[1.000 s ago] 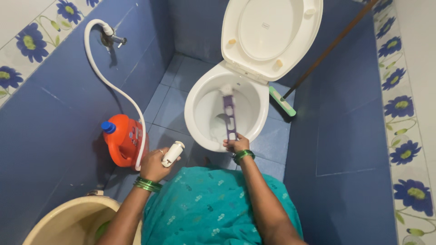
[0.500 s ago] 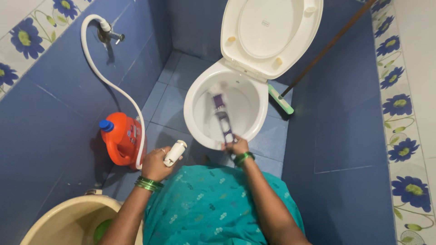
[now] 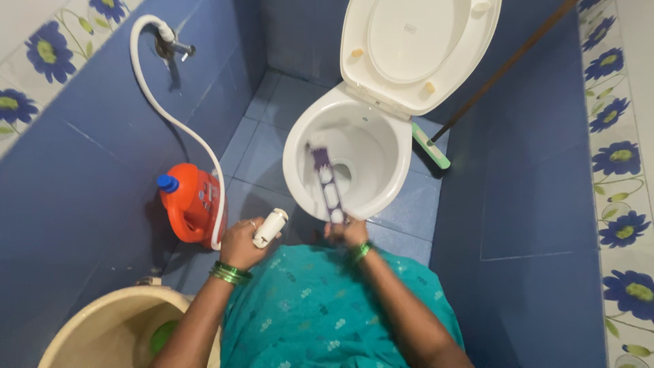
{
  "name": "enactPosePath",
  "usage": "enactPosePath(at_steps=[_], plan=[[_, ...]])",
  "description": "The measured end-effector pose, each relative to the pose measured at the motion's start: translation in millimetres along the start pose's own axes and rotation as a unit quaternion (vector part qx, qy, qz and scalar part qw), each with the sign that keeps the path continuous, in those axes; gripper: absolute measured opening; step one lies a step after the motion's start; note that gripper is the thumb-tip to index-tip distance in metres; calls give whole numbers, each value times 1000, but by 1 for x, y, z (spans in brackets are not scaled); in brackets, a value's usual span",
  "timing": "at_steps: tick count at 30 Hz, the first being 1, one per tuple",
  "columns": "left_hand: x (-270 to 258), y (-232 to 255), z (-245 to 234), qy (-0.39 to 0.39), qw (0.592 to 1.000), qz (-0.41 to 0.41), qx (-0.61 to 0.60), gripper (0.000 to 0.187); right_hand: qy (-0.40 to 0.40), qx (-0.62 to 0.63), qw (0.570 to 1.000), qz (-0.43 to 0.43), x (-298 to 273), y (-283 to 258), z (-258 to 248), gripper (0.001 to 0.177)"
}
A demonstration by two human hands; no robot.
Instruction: The person scrubs the inside of a toilet bowl with a long-handled brush while simultaneously rinsing it with a handheld bidet sprayer. The person also scrubs the underside of the toilet seat and lid.
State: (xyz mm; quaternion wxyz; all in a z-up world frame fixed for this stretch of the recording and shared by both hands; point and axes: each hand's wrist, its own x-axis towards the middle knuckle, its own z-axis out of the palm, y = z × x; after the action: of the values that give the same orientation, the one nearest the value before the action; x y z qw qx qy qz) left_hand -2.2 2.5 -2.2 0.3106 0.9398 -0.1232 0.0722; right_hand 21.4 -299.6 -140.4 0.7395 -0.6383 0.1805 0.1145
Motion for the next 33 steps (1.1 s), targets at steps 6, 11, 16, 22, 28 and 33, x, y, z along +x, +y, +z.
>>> enactPosePath(at_steps=[6, 11, 16, 22, 28, 33], plan=[[1, 1, -3, -27, 999, -23, -10, 40, 51, 71, 996, -23, 33, -15, -20, 44], [1, 2, -5, -8, 1000, -5, -7, 40, -18, 26, 999, 28, -58, -18, 40, 65], [-1, 4, -1, -11, 1000, -2, -2, 40, -16, -5, 999, -34, -46, -21, 32, 73], [0, 2, -2, -18, 1000, -5, -4, 38, 62, 12, 996, -58, 5, -41, -12, 78], [-1, 3, 0, -12, 1000, 7, -1, 38, -44, -14, 996, -70, -41, -8, 26, 81], [-3, 1, 2, -6, 1000, 3, 1, 38, 46, 7, 998, -45, 11, -27, -13, 80]])
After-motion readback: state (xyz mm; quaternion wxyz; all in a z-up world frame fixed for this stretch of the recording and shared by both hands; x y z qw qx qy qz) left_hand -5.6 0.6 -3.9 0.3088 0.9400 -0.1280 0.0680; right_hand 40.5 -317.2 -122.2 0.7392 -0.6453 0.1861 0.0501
